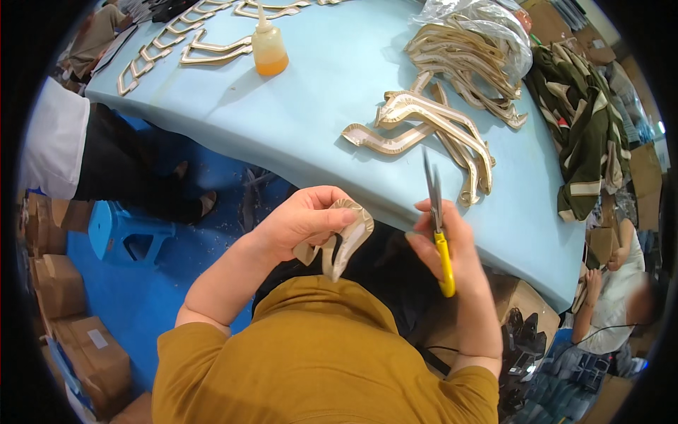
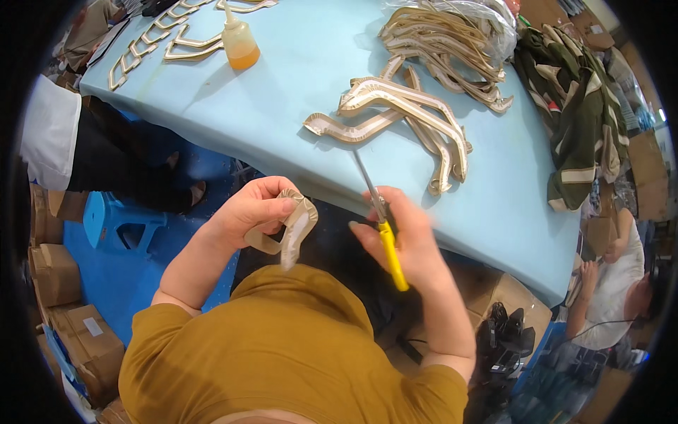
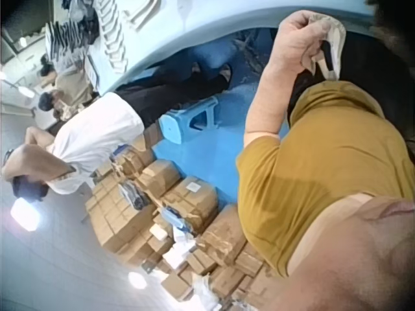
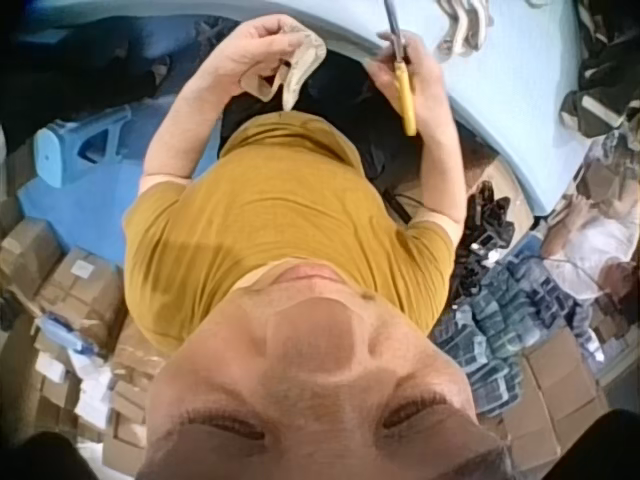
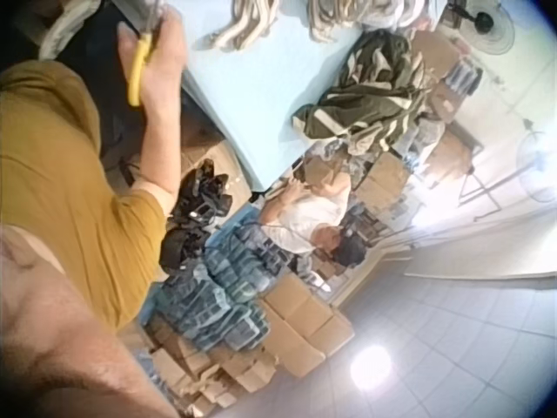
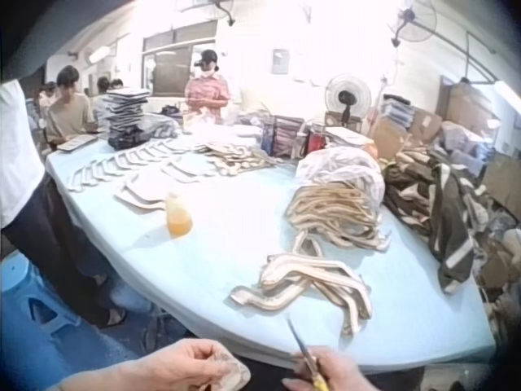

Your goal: Trimming excess material from leather components using scissors.

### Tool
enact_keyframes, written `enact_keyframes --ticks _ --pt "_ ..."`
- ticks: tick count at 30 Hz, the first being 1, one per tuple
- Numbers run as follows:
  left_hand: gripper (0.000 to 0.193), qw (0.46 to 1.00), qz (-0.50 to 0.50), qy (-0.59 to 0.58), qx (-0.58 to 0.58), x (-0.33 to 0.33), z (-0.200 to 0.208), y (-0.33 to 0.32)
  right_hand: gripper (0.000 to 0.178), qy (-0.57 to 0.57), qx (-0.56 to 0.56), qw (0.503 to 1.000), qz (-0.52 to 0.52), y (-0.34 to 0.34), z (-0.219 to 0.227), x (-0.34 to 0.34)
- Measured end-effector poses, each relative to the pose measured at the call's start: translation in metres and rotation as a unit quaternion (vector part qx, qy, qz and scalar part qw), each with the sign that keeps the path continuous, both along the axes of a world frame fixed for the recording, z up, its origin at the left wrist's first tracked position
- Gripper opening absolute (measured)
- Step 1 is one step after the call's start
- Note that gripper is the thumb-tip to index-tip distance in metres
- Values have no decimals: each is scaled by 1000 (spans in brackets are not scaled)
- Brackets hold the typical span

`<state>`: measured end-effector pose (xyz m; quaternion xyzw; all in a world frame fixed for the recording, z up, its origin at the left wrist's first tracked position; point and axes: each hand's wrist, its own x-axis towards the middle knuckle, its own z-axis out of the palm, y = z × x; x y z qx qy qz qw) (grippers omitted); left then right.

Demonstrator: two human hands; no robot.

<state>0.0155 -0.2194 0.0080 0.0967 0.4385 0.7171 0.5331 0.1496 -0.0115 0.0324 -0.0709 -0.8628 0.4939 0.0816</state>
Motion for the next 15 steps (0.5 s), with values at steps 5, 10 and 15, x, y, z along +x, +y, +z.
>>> enact_keyframes --ticks 5,10,15 --pt "12 994 83 -46 59 9 -5 16 43 44 -337 940 -16 -37 -35 -8" --pt "9 982 164 71 66 28 -26 26 45 56 -343 937 -23 -55 -37 -13" --pt "15 990 97 104 17 21 -13 24 40 55 -278 959 -22 -47 -40 -11"
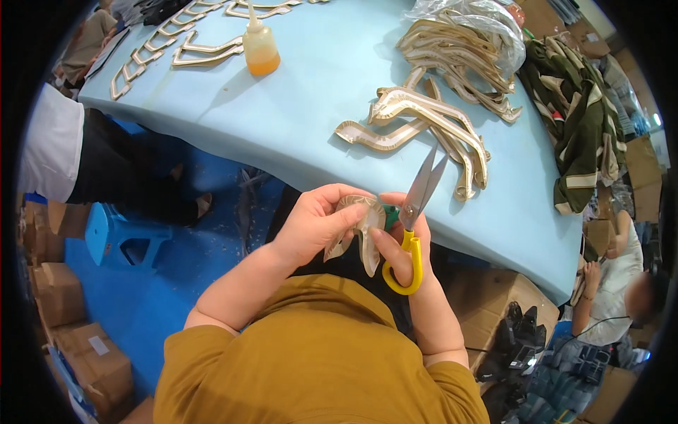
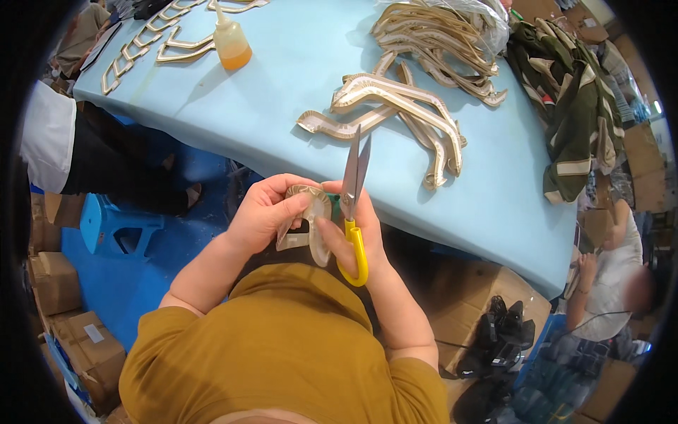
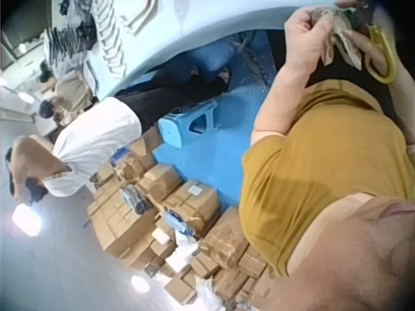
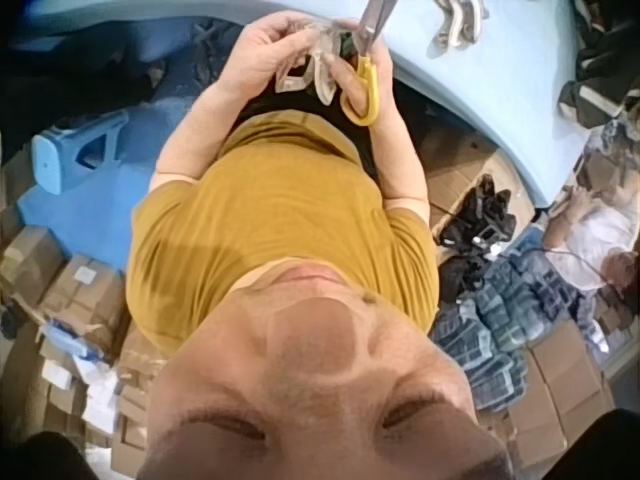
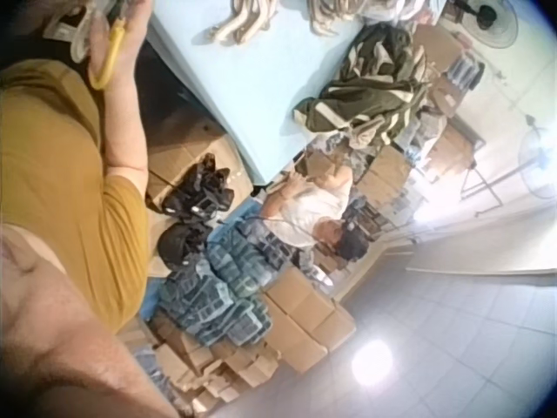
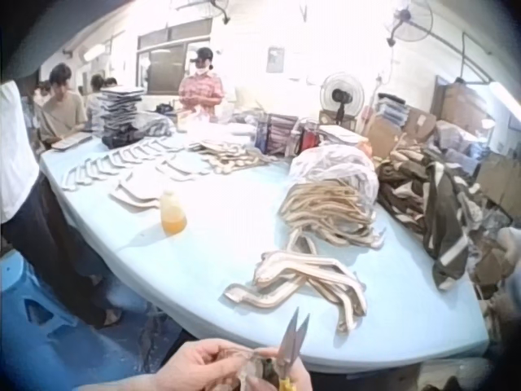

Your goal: Trimming excess material from leather components using scissors.

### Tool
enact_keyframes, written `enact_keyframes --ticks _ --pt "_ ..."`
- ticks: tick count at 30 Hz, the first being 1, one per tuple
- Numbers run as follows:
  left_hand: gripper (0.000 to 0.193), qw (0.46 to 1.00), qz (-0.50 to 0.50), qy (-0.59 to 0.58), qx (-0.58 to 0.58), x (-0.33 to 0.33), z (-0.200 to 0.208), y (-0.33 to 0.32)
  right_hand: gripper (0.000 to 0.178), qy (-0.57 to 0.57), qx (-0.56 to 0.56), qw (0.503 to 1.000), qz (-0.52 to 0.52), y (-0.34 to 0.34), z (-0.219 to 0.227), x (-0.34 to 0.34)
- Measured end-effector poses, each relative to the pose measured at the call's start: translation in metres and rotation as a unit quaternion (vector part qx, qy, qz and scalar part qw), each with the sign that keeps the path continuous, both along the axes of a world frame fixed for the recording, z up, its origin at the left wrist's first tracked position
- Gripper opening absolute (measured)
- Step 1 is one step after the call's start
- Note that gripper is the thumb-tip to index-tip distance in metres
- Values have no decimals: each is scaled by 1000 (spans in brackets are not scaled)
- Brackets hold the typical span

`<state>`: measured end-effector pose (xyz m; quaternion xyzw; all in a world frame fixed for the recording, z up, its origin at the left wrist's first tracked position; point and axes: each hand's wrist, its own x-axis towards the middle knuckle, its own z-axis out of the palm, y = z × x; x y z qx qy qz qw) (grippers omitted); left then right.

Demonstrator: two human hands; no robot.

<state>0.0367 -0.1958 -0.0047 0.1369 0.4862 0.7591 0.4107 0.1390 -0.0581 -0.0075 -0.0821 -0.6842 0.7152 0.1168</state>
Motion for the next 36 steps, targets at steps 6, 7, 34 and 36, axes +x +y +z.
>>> enact_keyframes --ticks 6,7,34,36 --pt "8 956 72 283 -37 5 3 -4 39 4 38 999 6 -8 0 -3" --pt "8 927 89 360 -56 5 3 -6 38 4 46 999 0 -10 0 -4" --pt "89 810 -256 -476 230 21 -54 -69 62 116 -324 937 -59 -28 42 -9" --pt "64 824 -48 -553 114 30 -17 -39 65 86 -316 945 -2 -31 37 3"
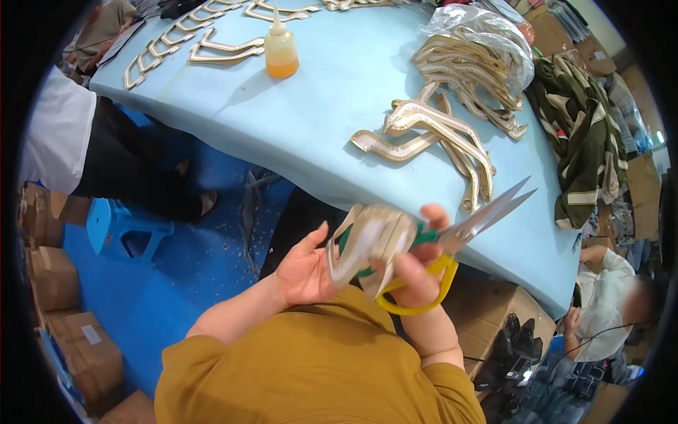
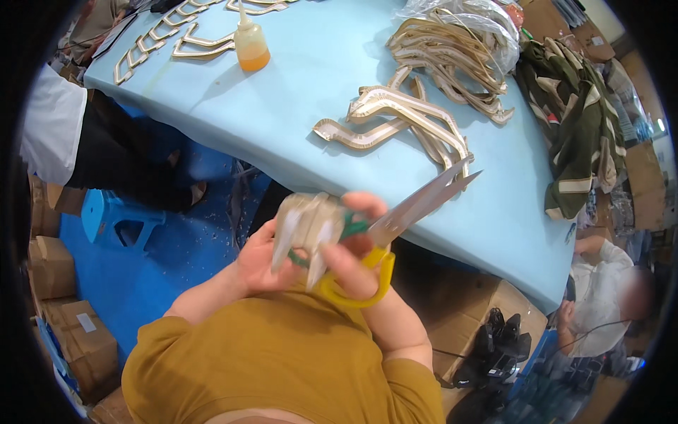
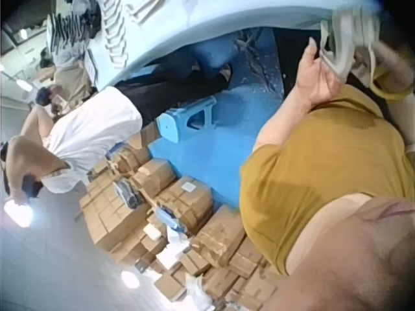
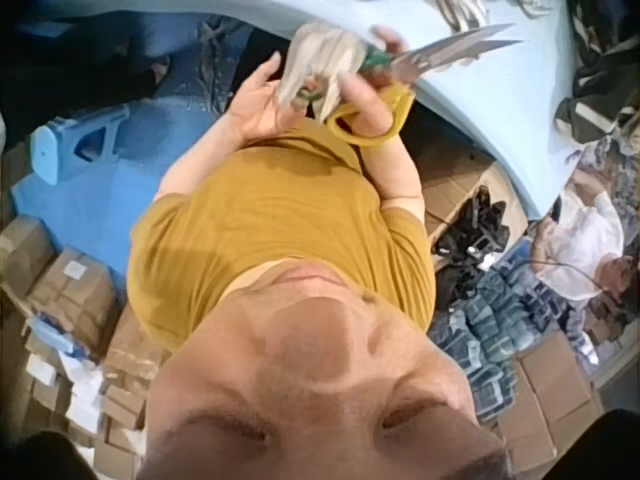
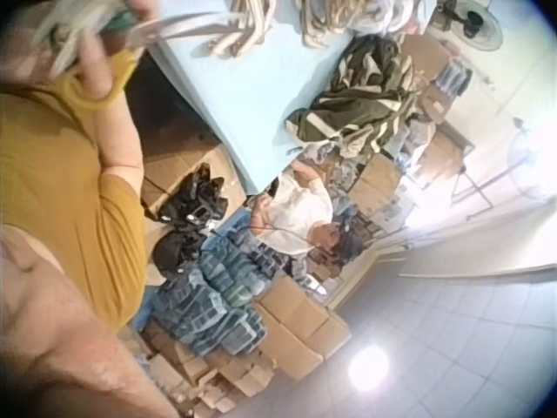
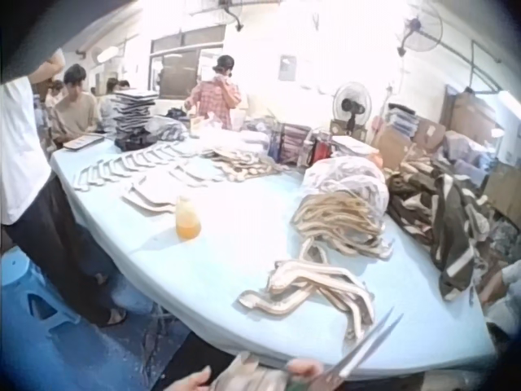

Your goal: Trimming excess material from leather components using scissors.

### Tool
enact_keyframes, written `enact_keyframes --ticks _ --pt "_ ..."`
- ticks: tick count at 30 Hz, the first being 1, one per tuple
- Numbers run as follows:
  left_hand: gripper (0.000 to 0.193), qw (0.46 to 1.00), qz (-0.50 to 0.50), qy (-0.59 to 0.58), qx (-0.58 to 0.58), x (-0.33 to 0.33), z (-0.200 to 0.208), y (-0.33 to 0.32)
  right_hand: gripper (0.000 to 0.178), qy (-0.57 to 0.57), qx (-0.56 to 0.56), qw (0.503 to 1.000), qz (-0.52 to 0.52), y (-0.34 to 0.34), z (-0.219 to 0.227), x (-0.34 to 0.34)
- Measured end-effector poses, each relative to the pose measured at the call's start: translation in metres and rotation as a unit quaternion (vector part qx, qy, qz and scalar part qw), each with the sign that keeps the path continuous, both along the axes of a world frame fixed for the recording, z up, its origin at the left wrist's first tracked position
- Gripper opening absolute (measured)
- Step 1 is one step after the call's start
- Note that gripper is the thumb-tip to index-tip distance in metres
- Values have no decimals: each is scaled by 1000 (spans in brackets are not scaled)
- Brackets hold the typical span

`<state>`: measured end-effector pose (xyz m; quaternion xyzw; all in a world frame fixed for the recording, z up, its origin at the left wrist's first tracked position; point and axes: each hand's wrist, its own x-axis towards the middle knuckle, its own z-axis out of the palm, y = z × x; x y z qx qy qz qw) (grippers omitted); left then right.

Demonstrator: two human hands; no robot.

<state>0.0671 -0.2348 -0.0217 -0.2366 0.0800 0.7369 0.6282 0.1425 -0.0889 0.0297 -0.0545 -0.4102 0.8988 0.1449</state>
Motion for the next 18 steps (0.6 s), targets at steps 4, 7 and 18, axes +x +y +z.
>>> enact_keyframes --ticks 4,7,18 --pt "23 960 195 195 -43 -22 -20 -13 41 57 183 971 142 14 -8 21" --pt "28 829 213 510 -81 -38 8 -34 45 59 265 949 161 36 -13 18" --pt "25 491 54 858 -139 -8 17 -5 50 -4 190 979 80 31 -5 -12"
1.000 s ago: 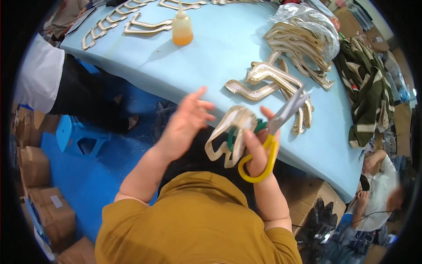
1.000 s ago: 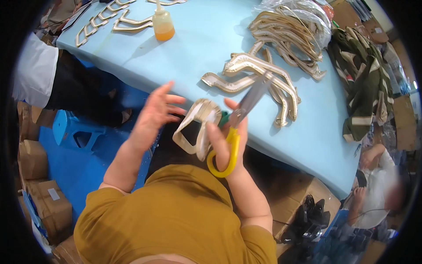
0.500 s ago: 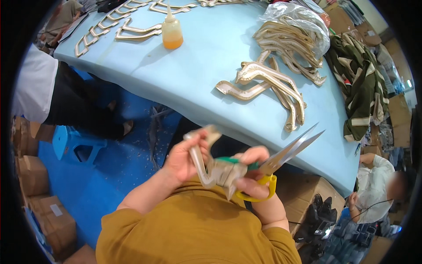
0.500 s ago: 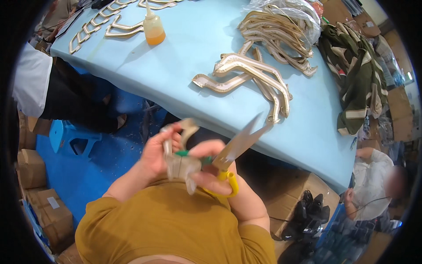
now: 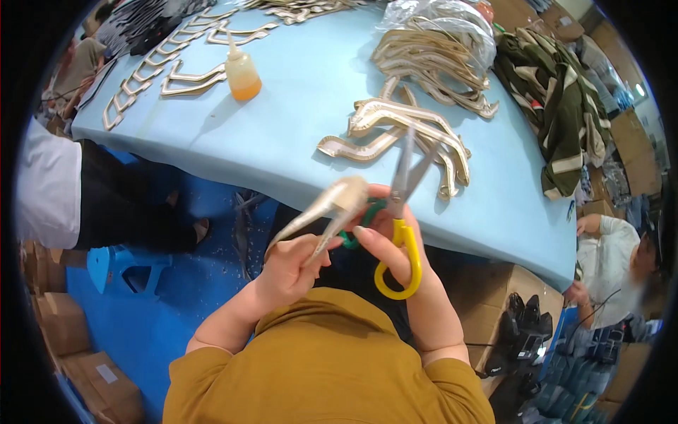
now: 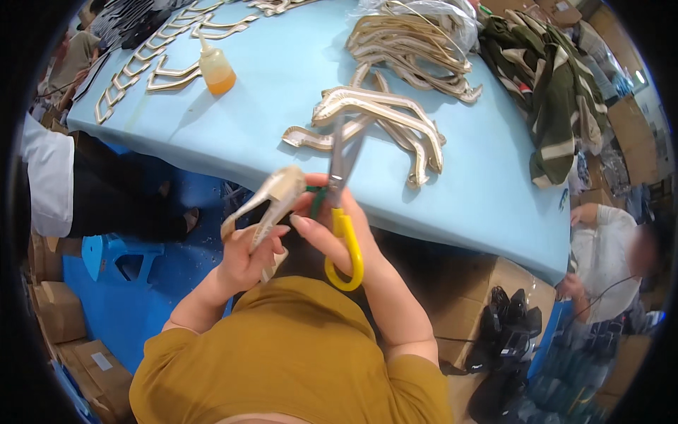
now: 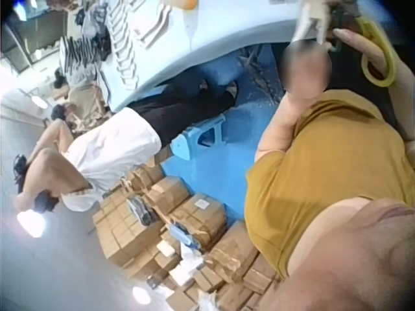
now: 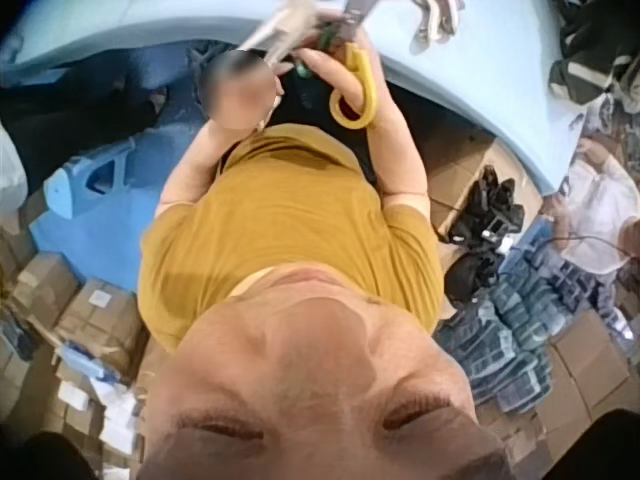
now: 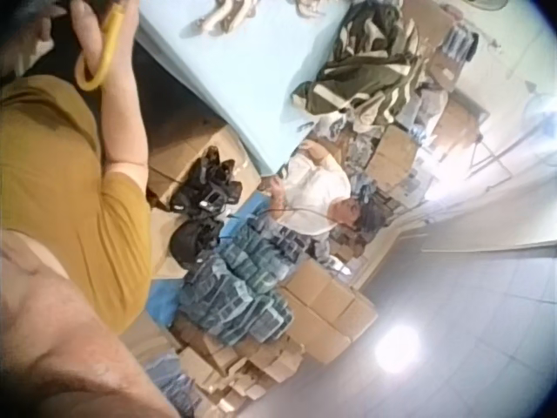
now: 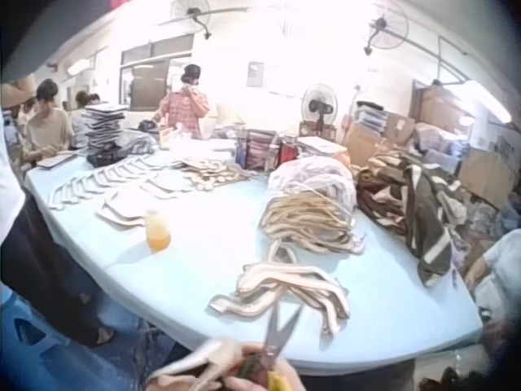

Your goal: Trimming excess material from leather components using scissors.

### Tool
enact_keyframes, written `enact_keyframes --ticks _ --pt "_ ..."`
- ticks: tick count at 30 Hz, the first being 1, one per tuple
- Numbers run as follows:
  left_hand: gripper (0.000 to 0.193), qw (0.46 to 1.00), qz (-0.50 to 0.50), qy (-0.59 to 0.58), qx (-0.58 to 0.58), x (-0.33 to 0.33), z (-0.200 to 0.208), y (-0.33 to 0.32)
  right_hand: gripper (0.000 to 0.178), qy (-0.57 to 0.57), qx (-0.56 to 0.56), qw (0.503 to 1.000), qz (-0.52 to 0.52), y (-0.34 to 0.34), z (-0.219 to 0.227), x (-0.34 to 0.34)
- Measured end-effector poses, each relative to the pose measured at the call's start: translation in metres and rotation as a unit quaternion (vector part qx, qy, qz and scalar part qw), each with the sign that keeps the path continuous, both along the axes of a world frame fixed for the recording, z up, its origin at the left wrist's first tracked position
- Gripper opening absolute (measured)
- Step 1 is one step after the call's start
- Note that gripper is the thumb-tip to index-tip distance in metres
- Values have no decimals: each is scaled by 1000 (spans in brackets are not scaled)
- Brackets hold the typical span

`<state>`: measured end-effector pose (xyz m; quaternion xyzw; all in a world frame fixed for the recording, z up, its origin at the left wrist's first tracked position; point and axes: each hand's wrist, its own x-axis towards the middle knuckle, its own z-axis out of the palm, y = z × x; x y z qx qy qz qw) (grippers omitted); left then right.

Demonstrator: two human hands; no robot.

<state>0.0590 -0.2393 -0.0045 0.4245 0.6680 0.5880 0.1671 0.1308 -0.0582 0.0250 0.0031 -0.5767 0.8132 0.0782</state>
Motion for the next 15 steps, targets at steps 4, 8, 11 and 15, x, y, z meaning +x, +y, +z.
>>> enact_keyframes --ticks 4,8,11,15 --pt "16 997 -26 70 -29 6 -15 9 54 20 -84 996 -27 -2 -8 -1" --pt "30 995 -29 84 -47 -1 -20 8 55 -5 -25 998 -61 -4 -12 3" --pt "65 994 -63 -76 52 -8 -22 6 61 1 88 991 -105 -11 -18 8" --pt "61 994 -82 -27 62 -18 -7 15 66 55 209 973 -79 -11 -28 6"
